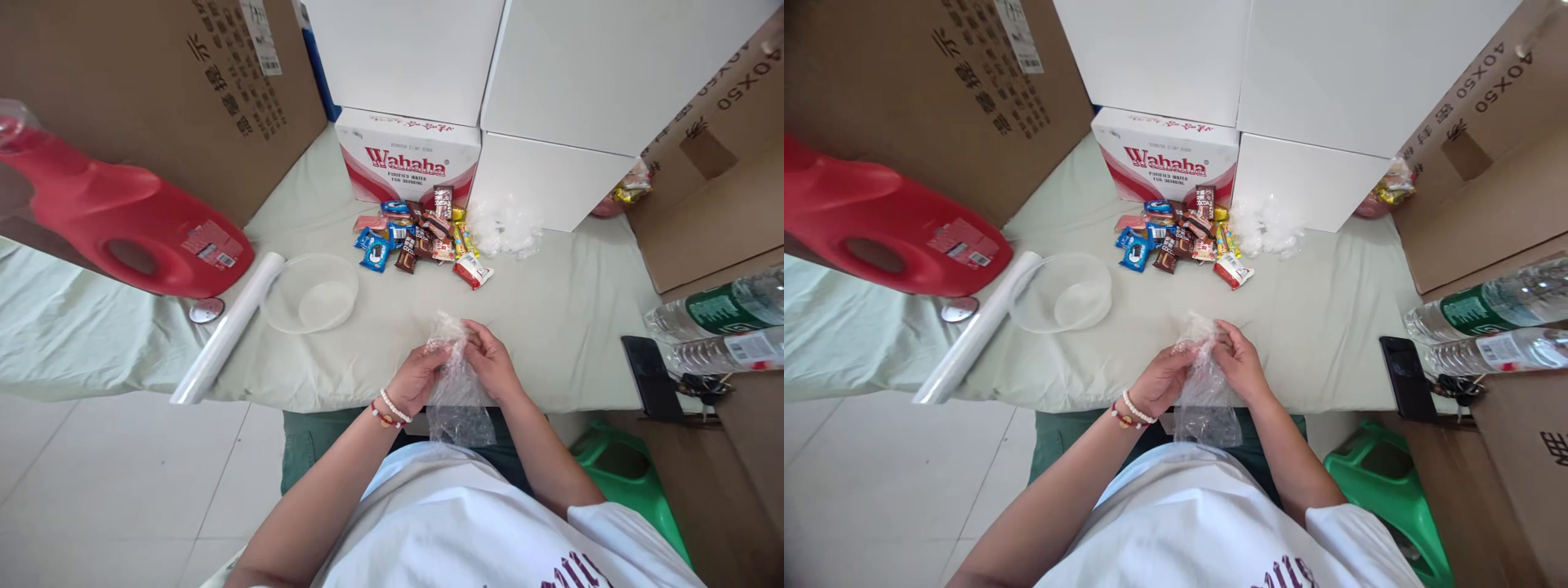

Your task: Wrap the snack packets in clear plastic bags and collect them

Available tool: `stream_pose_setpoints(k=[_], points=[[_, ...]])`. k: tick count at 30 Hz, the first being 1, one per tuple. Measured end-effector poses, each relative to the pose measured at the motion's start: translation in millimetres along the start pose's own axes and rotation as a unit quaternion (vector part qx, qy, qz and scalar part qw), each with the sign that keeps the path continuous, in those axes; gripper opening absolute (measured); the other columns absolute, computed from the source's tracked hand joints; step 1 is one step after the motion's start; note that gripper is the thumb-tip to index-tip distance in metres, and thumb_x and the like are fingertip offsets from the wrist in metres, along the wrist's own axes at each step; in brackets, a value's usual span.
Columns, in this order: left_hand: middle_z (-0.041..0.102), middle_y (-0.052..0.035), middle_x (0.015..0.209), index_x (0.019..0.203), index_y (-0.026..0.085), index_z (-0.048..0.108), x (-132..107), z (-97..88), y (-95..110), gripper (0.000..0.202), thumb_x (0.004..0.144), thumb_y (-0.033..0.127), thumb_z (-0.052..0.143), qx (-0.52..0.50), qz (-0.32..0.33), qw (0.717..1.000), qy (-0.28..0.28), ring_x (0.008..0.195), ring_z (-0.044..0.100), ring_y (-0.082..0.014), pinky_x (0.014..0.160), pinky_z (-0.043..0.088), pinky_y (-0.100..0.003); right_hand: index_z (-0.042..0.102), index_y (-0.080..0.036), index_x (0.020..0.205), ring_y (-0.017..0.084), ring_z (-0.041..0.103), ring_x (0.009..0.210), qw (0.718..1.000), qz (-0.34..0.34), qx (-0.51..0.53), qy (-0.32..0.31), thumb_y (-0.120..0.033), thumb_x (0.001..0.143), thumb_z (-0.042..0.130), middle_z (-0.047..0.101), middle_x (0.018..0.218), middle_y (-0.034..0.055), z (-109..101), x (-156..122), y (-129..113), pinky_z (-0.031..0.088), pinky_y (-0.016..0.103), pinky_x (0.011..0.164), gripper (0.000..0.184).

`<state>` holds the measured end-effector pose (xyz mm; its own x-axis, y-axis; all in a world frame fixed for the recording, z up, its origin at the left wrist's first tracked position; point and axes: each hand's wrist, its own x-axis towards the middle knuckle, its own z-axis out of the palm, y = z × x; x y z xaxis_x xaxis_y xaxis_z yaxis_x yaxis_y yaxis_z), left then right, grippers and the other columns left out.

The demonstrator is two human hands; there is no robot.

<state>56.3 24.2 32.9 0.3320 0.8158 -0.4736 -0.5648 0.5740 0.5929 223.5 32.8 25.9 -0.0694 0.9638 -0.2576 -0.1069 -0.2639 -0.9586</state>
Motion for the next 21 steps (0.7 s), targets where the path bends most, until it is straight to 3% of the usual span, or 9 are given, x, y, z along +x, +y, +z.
stream_pose_setpoints(k=[2,6,10,13,17,21], points=[[0.074,-0.0022,0.089,0.089,0.017,0.070,2.9,-0.4,1.8,0.037,0.068,0.035,0.093,-0.021,0.017,0.999,0.017,0.078,0.069,-0.0138,0.072,0.055,-0.026,0.069,-0.026,0.119,0.010,0.045,0.057,1.000,-0.007,-0.014,0.023,-0.054,0.074,0.083,0.069,0.089,-0.0003,-8.1,0.6,1.9,0.035,0.025,0.053,0.055],[0.071,0.0015,0.082,0.089,0.020,0.060,6.3,-4.2,8.8,0.042,0.071,0.041,0.092,-0.023,0.019,0.998,0.060,0.063,0.069,-0.0131,0.060,0.056,-0.026,0.071,-0.021,0.089,0.012,0.048,0.060,0.998,-0.001,-0.023,0.055,-0.056,0.072,0.084,0.063,0.070,-0.0011,-25.5,1.4,1.4,0.034,0.025,0.055,0.042],[0.068,0.0019,0.077,0.083,0.018,0.057,7.0,-4.8,15.5,0.048,0.072,0.052,0.089,0.009,0.052,0.997,0.052,0.044,0.050,-0.0027,0.040,0.034,-0.016,0.069,-0.021,0.084,0.012,0.046,0.058,0.997,0.003,-0.026,0.074,-0.061,0.071,0.083,0.063,0.068,-0.0007,-33.9,1.5,-2.6,0.032,0.025,0.053,0.044],[0.070,-0.0038,0.081,0.090,0.015,0.063,7.5,-2.3,16.6,0.059,0.070,0.066,0.084,0.030,0.009,1.000,-0.002,0.044,0.045,-0.0018,0.037,0.021,-0.017,0.068,-0.022,0.084,0.013,0.047,0.060,0.996,-0.007,-0.023,0.082,-0.061,0.071,0.082,0.060,0.068,-0.0019,-33.0,0.4,-5.2,0.033,0.026,0.054,0.044],[0.064,0.0031,0.070,0.086,0.016,0.065,10.0,-0.2,15.2,0.049,0.059,0.043,0.096,0.069,0.032,0.997,0.013,0.043,0.037,0.0001,0.039,0.017,-0.016,0.070,-0.024,0.095,0.014,0.049,0.066,0.996,-0.040,-0.017,0.074,-0.055,0.073,0.083,0.065,0.080,-0.0007,-29.9,-3.3,-10.4,0.037,0.026,0.059,0.040],[0.059,0.0049,0.067,0.080,0.017,0.065,12.4,-6.1,24.2,0.037,0.061,0.031,0.093,0.054,0.091,0.993,0.042,0.052,0.048,-0.0035,0.044,0.029,-0.016,0.069,-0.026,0.112,0.014,0.052,0.067,1.000,-0.011,0.000,0.029,-0.054,0.073,0.084,0.067,0.085,-0.0009,-38.1,-6.9,-15.2,0.039,0.026,0.059,0.050]])
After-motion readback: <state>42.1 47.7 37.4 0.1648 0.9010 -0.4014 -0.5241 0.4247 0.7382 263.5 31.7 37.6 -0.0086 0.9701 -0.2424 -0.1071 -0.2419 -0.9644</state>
